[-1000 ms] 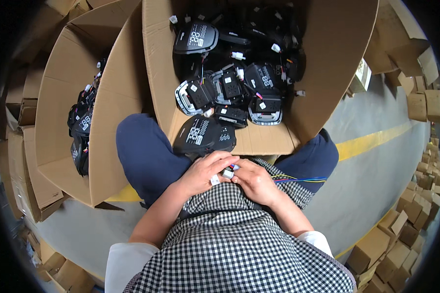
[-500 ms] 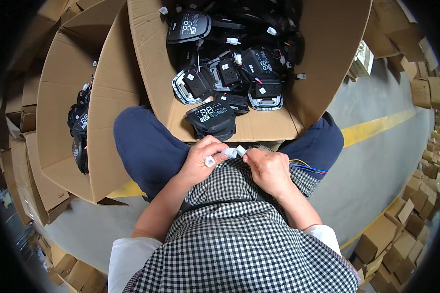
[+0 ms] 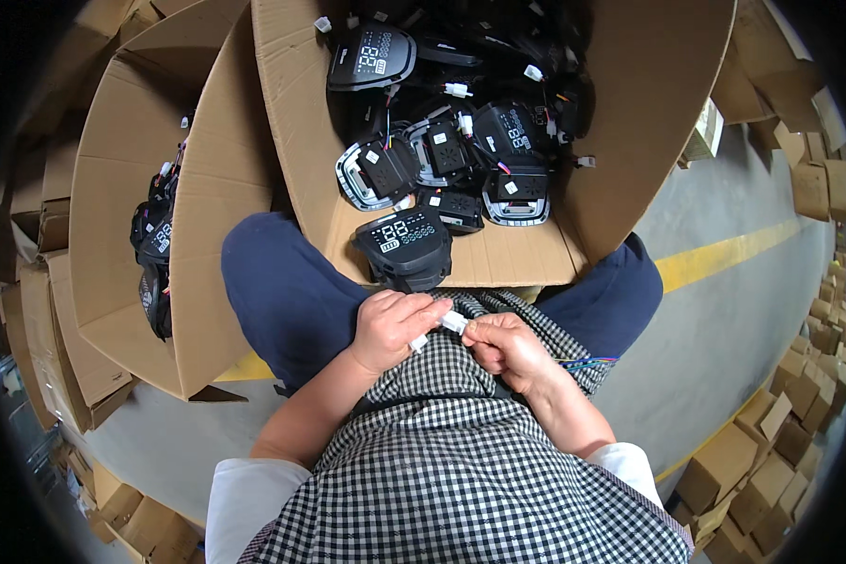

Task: The person tests digital displays by taking them from a cardboard box, plugging each display's connector into a test wire harness by hand, and placing them into adjacent cardboard boxes.

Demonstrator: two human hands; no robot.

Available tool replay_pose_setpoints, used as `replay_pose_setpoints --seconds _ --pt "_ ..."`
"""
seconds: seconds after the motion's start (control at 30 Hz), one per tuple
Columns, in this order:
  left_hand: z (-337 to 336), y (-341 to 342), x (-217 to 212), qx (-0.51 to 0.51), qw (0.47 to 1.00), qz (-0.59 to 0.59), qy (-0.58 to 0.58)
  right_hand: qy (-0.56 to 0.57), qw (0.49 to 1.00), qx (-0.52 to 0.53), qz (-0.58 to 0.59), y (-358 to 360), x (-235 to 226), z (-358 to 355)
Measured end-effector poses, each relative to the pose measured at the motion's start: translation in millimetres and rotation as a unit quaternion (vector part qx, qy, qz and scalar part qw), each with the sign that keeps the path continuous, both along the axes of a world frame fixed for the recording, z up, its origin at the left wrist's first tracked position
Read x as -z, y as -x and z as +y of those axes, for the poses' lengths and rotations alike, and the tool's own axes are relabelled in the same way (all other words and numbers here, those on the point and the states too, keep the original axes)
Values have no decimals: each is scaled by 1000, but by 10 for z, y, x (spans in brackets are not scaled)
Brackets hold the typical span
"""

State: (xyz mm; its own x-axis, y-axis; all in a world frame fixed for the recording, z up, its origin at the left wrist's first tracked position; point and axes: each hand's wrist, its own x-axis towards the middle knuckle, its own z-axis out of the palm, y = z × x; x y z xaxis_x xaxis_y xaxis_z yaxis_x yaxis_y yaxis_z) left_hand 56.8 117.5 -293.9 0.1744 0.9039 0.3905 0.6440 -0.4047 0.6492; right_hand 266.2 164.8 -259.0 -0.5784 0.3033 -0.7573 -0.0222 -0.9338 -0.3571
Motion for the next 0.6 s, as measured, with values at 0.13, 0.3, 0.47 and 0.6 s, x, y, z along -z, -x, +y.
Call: replay_pose_setpoints --seconds 0.13,0.3,0.47,0.6 --pt "-5 67 -59 78 979 55 181 -134 974 -162 -83 19 43 32" --pt "96 57 -89 94 966 61 233 -359 867 -330 -106 -23 115 328" --pt "68 55 -95 -1 978 15 207 -604 618 -216 -455 75 293 1260" --pt "109 27 -90 -56 988 17 142 -674 540 -199 -463 408 854 1680"
